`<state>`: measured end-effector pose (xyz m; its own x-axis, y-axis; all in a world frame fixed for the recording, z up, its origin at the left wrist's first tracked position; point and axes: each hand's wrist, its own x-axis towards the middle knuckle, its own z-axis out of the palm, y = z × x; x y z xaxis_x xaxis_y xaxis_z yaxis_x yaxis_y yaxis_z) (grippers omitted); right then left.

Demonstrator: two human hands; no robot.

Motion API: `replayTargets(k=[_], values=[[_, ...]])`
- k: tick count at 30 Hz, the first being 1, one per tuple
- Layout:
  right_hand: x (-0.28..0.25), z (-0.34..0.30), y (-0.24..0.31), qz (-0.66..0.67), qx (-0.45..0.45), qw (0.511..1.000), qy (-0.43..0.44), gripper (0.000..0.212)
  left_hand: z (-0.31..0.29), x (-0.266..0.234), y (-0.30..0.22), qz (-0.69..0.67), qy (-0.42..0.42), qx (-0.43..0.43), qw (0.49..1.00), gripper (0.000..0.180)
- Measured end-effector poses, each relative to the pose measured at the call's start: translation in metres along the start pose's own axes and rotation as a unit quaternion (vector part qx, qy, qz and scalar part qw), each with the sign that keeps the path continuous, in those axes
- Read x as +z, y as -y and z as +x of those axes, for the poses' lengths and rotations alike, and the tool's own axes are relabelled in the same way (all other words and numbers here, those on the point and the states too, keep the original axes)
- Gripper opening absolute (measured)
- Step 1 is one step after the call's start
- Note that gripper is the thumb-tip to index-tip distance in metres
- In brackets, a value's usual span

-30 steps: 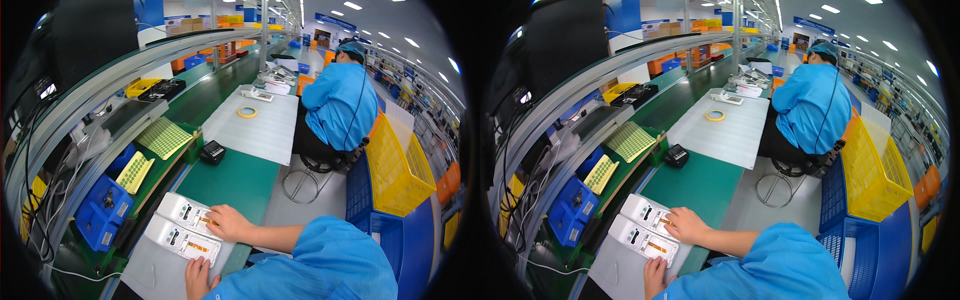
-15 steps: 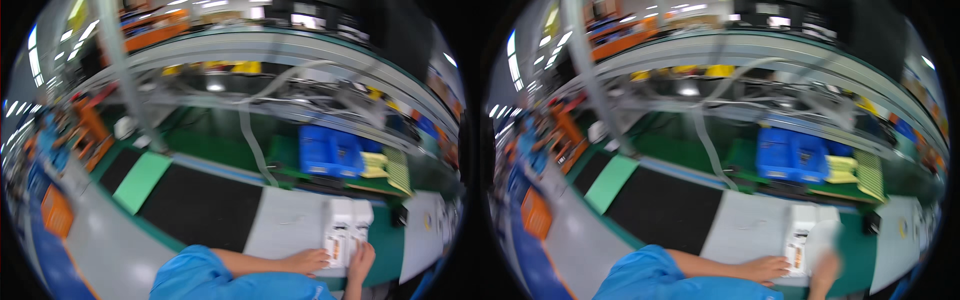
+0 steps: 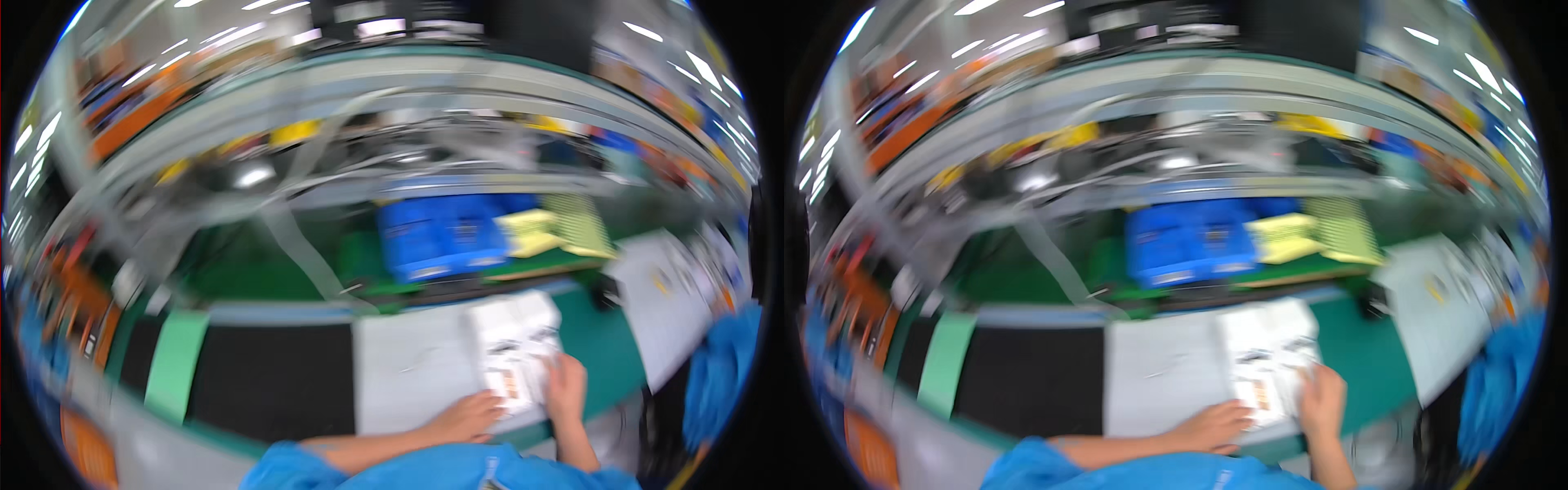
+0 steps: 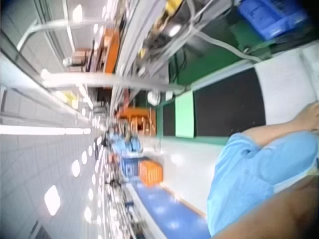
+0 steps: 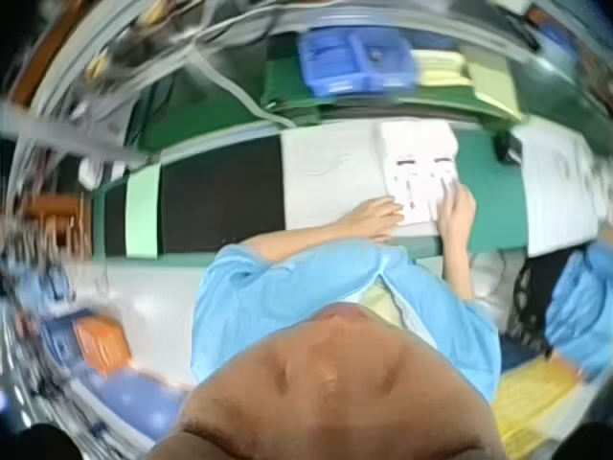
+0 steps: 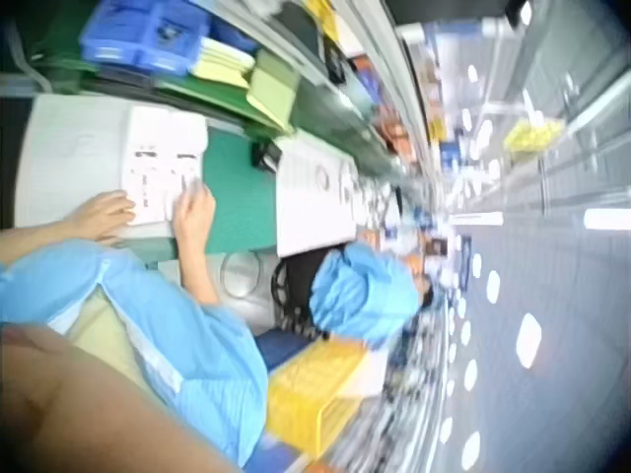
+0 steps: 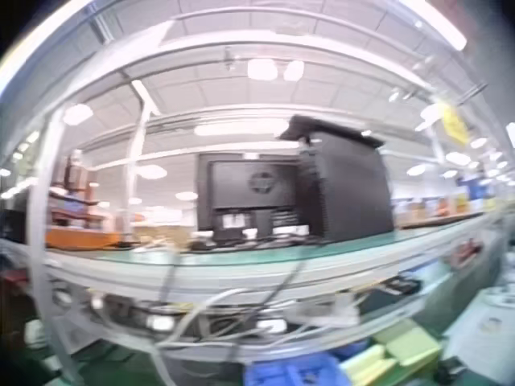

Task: The person assembles handheld electronic devices by hand, adding adhesive stickers to the devices and checking their internal components.

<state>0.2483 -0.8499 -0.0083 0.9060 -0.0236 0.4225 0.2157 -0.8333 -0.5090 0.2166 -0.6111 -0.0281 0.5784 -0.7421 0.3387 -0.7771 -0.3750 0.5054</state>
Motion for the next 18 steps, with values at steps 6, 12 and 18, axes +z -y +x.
replayTargets(k=[6, 12, 18], values=[[-0.007, 0.007, 0.01, 0.053, 0.005, 0.997, -0.049, 0.043, -0.002, -0.012, 0.007, 0.006, 0.026, -0.025, 0.999, 0.061], [-0.013, 0.005, -0.005, 0.042, 0.037, 0.997, -0.06, 0.048, 0.003, -0.003, 0.027, 0.025, 0.049, 0.015, 0.998, 0.064], [-0.018, 0.002, -0.005, 0.1, 0.071, 0.992, -0.032, 0.052, 0.007, -0.01, 0.012, 0.033, 0.026, -0.034, 0.999, 0.063]])
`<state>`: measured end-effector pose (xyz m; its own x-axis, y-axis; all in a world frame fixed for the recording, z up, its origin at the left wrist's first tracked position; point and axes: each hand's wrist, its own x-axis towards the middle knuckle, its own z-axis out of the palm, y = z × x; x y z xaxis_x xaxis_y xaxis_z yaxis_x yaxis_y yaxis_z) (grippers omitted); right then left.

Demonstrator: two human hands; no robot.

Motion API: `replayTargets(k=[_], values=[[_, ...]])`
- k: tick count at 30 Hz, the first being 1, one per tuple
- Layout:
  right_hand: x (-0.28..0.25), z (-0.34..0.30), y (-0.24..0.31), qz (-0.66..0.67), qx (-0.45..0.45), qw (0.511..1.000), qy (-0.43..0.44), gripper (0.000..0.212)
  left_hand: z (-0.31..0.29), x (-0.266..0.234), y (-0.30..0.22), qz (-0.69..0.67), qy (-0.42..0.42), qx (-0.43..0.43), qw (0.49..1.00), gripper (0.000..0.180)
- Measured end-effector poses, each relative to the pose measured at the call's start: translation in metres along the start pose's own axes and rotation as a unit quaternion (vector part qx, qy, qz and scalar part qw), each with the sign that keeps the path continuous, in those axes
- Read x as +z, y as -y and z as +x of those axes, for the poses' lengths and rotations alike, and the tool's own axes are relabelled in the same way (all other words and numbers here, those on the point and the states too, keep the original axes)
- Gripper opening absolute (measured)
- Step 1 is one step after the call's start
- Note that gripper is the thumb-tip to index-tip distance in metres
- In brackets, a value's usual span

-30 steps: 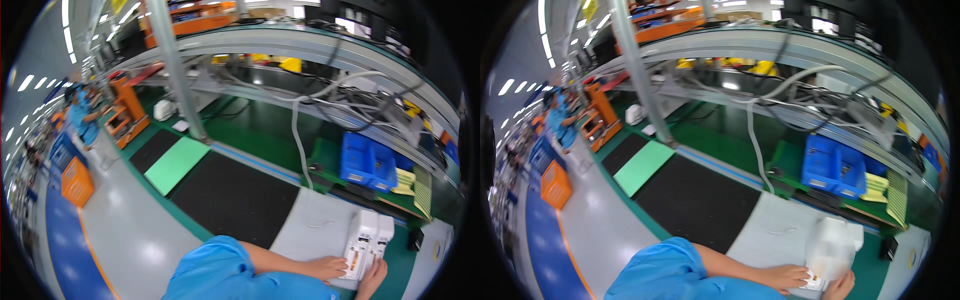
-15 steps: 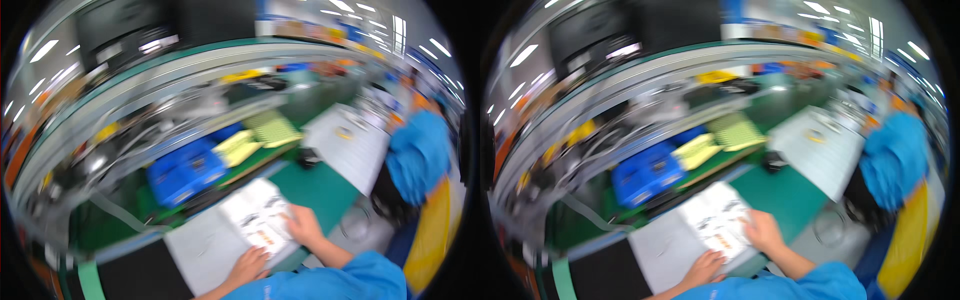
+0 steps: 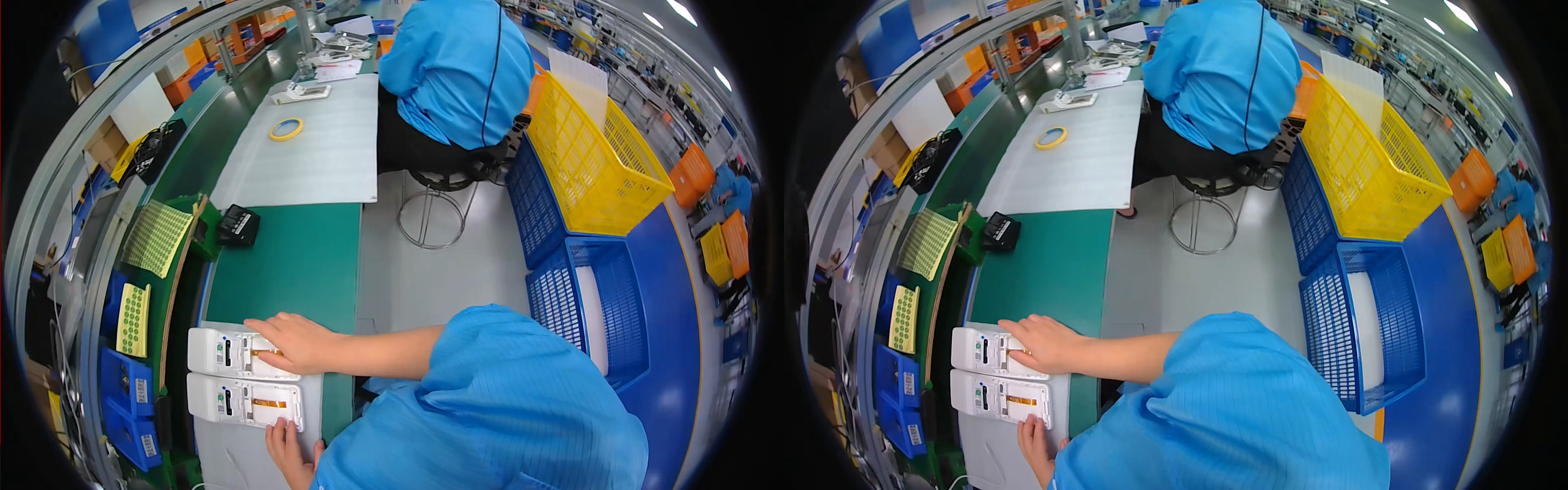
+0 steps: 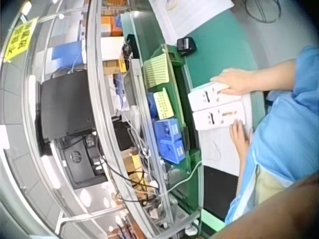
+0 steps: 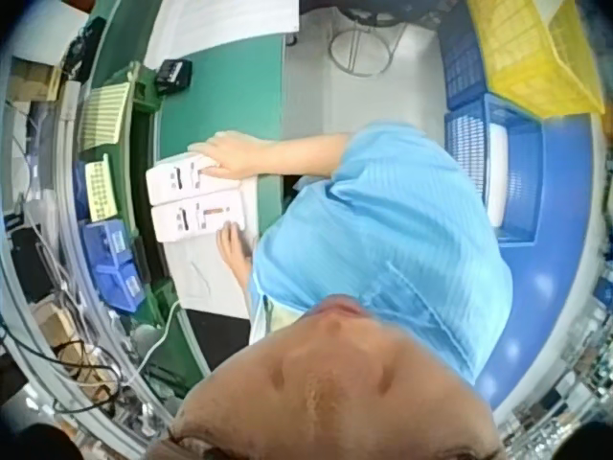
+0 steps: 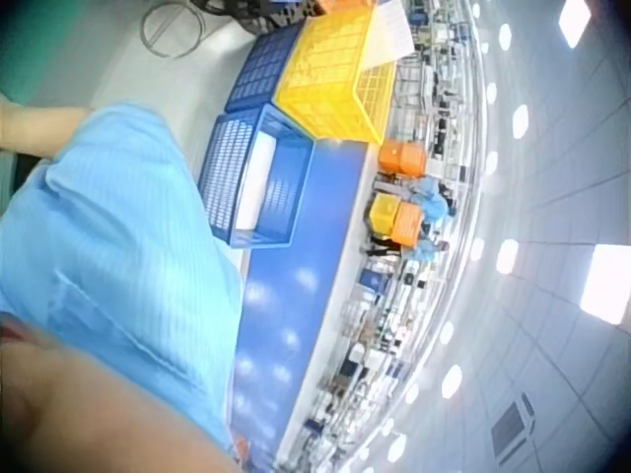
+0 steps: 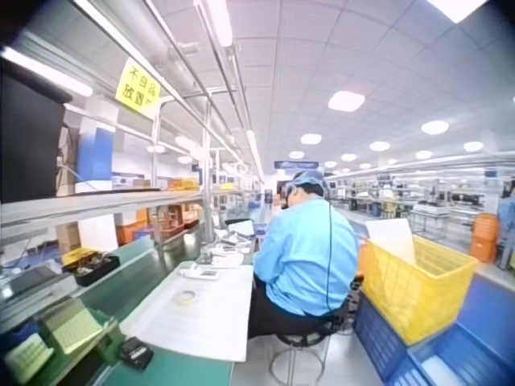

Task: The person assembles handheld electronic devices by hand, adding adhesive stickers to the devices and checking their internal components.

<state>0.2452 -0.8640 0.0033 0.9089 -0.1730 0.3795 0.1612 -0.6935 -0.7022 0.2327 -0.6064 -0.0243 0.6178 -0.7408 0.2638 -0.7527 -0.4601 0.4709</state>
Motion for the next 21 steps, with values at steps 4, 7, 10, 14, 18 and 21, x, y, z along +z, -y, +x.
replayTargets(k=[4, 7, 10, 14, 18, 21], values=[[0.002, -0.004, -0.005, 0.011, -0.006, 1.0, -0.004, 0.054, 0.006, -0.008, -0.019, -0.001, 0.001, 0.028, 1.0, 0.053], [-0.001, -0.004, -0.002, 0.007, -0.002, 1.0, 0.001, 0.054, 0.005, -0.008, -0.019, 0.011, 0.0, 0.018, 1.0, 0.051], [0.001, -0.003, -0.002, -0.001, -0.004, 1.0, 0.002, 0.054, 0.004, -0.01, -0.019, 0.009, 0.005, 0.011, 1.0, 0.052], [0.002, -0.002, 0.0, -0.01, -0.007, 1.0, -0.001, 0.054, 0.001, -0.01, -0.01, 0.001, 0.006, 0.012, 1.0, 0.051], [0.006, -0.002, -0.002, 0.003, -0.022, 1.0, -0.015, 0.053, 0.002, -0.01, -0.015, 0.0, 0.005, 0.005, 1.0, 0.051], [0.006, -0.002, -0.003, -0.004, -0.014, 1.0, -0.008, 0.053, 0.002, -0.008, -0.014, -0.009, 0.007, 0.006, 1.0, 0.051]])
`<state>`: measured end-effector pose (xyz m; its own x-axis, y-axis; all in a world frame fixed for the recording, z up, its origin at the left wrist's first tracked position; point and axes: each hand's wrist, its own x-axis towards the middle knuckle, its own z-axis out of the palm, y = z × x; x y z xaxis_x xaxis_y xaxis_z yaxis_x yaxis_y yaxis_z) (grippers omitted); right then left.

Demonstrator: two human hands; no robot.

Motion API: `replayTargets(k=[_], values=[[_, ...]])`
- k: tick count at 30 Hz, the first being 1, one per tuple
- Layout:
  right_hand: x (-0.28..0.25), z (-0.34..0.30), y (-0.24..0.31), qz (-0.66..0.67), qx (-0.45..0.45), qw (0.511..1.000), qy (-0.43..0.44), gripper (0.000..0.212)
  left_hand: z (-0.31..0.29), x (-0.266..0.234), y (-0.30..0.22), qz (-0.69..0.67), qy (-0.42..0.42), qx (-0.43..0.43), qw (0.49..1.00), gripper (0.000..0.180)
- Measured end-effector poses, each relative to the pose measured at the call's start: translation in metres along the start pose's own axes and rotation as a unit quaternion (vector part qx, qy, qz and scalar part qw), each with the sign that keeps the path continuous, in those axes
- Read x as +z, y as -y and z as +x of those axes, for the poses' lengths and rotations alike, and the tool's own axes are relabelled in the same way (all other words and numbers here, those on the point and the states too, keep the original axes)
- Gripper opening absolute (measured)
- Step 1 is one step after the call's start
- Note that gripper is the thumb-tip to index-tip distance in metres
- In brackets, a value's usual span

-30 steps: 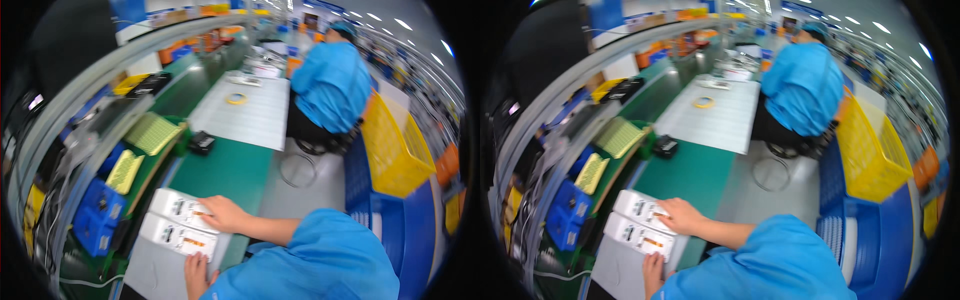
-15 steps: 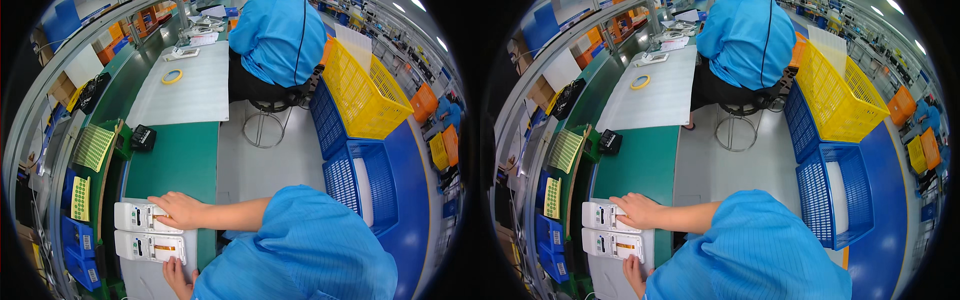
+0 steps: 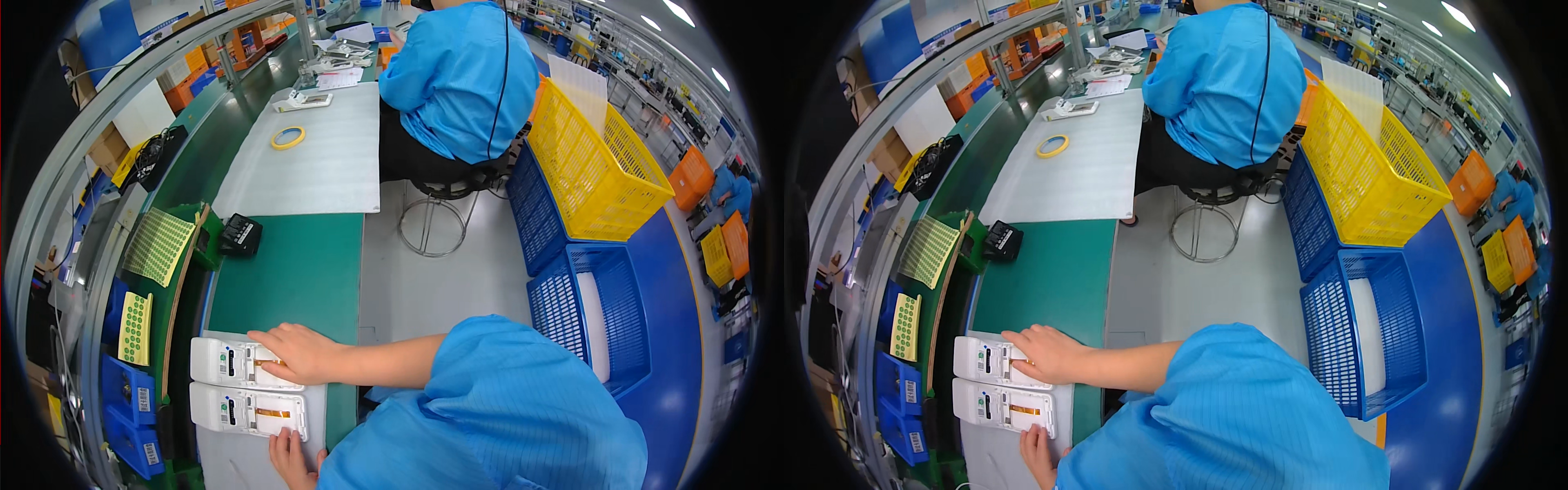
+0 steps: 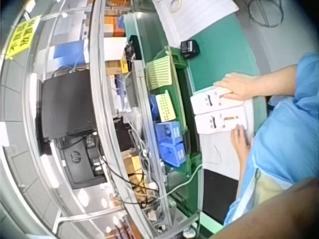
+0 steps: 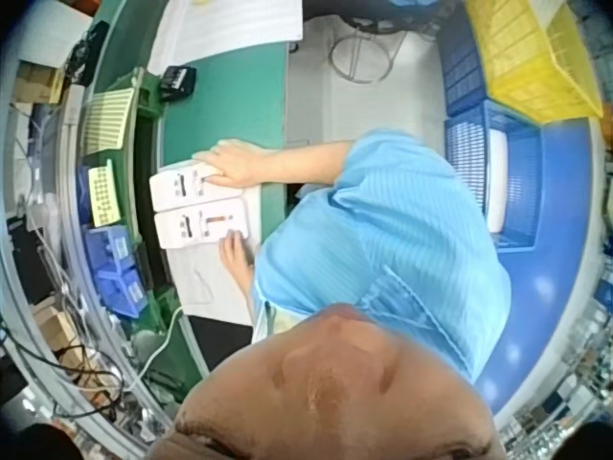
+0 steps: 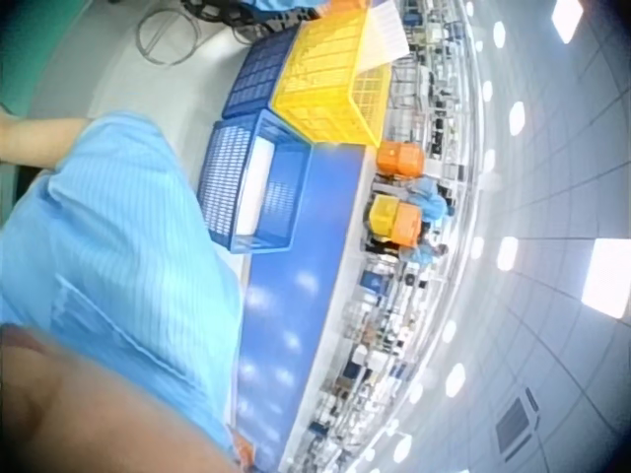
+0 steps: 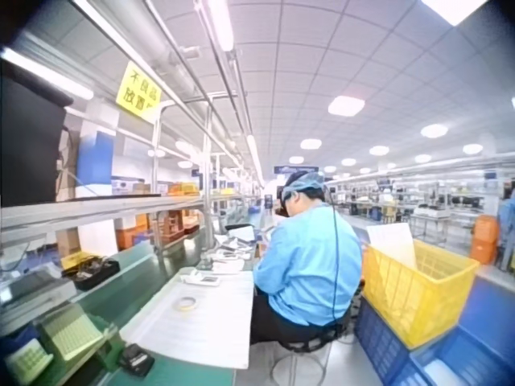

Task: The person assembles handheld electronic devices by hand, adding adhesive stickers to the devices and checking their internal components.

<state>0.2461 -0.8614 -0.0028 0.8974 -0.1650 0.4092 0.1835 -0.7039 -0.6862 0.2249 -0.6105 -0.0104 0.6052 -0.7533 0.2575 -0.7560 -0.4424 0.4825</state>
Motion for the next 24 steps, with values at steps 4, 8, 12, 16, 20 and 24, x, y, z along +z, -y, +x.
replayTargets(k=[4, 8, 12, 16, 20, 24], values=[[-0.0036, 0.0006, 0.0008, 0.0, 0.006, 1.0, 0.009, 0.053, 0.0008, -0.0011, -0.0019, -0.012, 0.005, -0.006, 1.0, 0.052], [0.0003, 0.0014, 0.0001, -0.002, -0.006, 1.0, -0.001, 0.049, 0.0014, 0.0, 0.001, -0.002, -0.006, 0.011, 1.0, 0.053], [-0.005, 0.0011, 0.0007, 0.002, 0.001, 1.0, 0.009, 0.047, 0.0045, 0.0016, -0.0008, -0.015, -0.001, 0.009, 1.0, 0.054], [-0.0045, 0.0012, 0.0062, -0.002, 0.011, 0.999, 0.033, 0.05, -0.0015, 0.0032, 0.0024, -0.018, -0.02, 0.017, 0.999, 0.054], [-0.0013, 0.0022, 0.0035, -0.01, 0.005, 1.0, 0.022, 0.047, -0.0017, 0.0022, 0.0042, -0.01, -0.006, 0.007, 1.0, 0.053], [-0.0017, 0.0064, 0.0076, -0.009, 0.01, 0.999, 0.041, 0.049, -0.003, 0.0014, 0.0045, -0.01, -0.008, 0.007, 1.0, 0.053]])
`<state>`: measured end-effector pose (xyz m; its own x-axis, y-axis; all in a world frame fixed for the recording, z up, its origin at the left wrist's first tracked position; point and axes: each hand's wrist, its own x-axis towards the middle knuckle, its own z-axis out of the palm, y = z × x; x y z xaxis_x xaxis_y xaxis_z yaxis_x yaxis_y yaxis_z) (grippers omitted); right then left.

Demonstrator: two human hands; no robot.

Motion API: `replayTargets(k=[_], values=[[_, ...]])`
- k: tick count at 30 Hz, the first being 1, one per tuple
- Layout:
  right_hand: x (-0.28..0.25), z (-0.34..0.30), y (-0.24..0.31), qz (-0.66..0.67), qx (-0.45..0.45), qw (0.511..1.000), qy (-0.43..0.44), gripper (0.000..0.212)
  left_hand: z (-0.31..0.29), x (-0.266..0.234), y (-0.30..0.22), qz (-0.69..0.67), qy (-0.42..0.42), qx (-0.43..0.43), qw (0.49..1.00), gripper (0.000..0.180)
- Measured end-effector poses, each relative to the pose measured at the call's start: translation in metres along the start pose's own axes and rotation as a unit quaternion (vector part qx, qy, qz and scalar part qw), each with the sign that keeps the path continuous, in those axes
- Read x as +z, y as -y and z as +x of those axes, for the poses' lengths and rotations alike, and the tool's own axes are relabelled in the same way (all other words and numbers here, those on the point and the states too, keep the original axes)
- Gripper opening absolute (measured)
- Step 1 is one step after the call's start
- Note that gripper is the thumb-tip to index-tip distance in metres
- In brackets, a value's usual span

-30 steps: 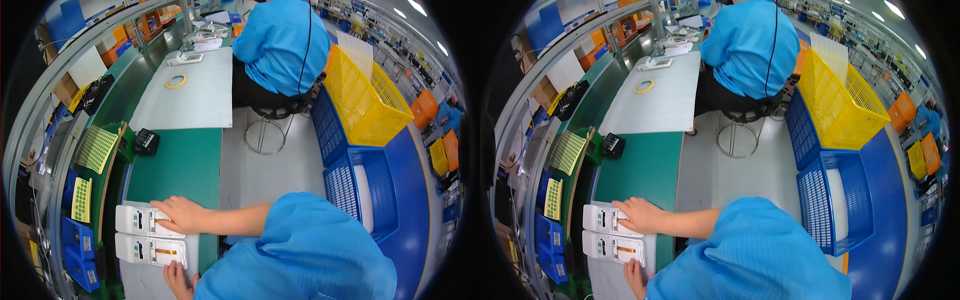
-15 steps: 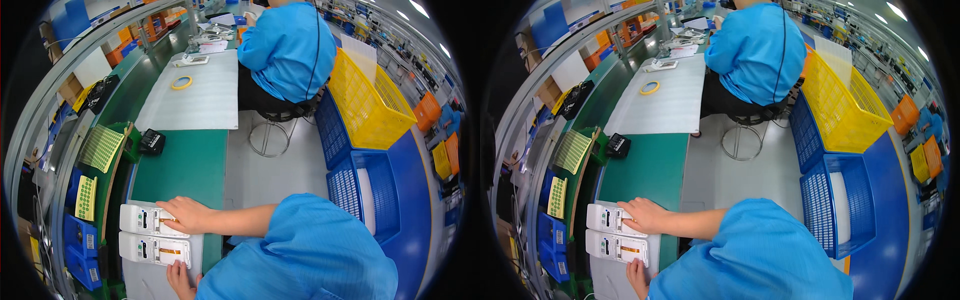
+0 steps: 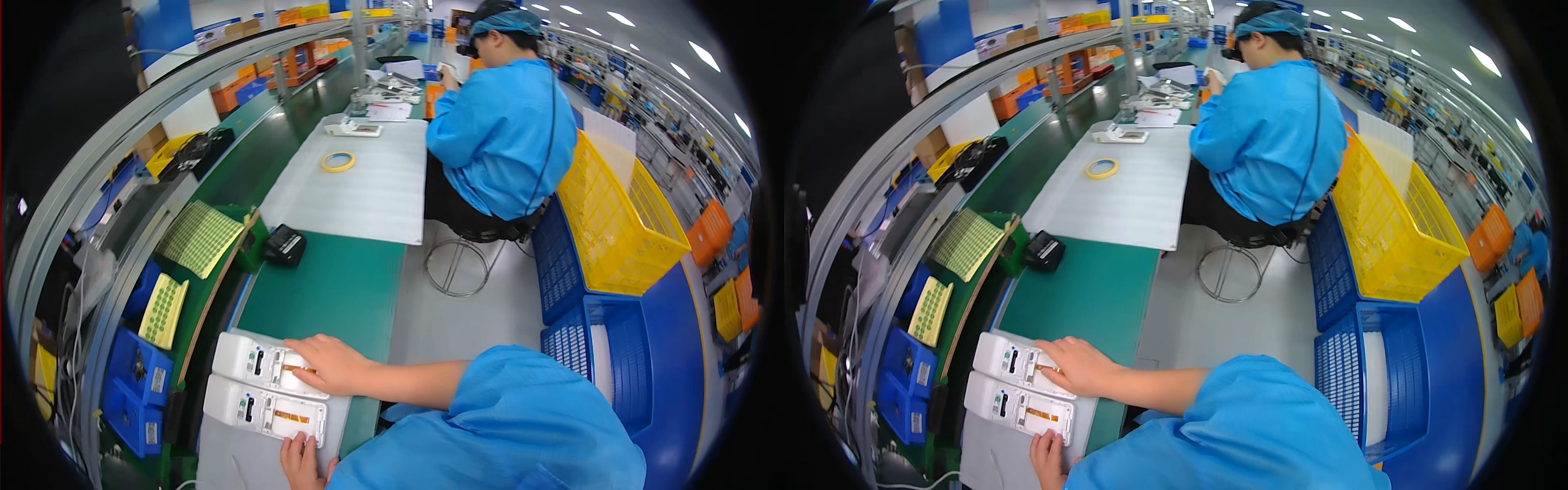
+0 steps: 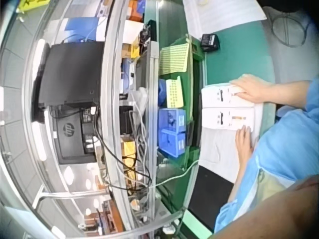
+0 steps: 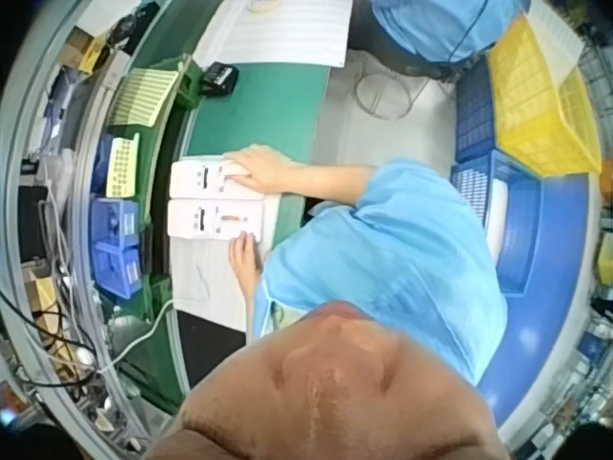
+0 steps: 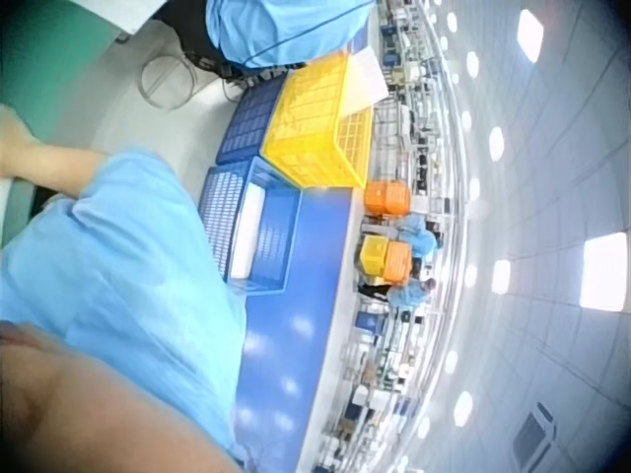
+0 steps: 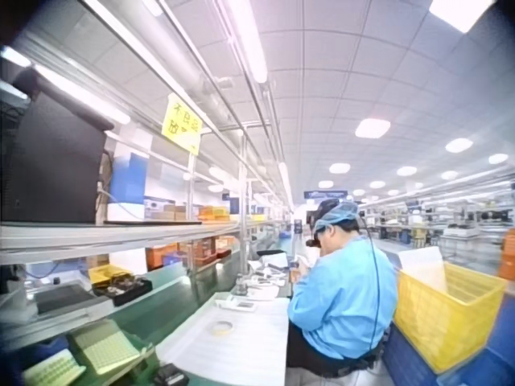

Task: The person assembles handheld electronic devices by hand, adding adhesive stickers to the devices and checking their internal components.

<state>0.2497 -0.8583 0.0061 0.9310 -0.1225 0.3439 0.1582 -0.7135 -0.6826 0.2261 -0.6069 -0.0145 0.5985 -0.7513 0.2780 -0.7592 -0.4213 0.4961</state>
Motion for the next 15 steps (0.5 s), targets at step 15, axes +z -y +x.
replayTargets(k=[15], values=[[0.001, 0.003, 0.005, -0.038, -0.013, 0.999, 0.006, 0.049, 0.0, -0.009, -0.013, -0.035, 0.004, -0.052, 0.998, 0.051]])
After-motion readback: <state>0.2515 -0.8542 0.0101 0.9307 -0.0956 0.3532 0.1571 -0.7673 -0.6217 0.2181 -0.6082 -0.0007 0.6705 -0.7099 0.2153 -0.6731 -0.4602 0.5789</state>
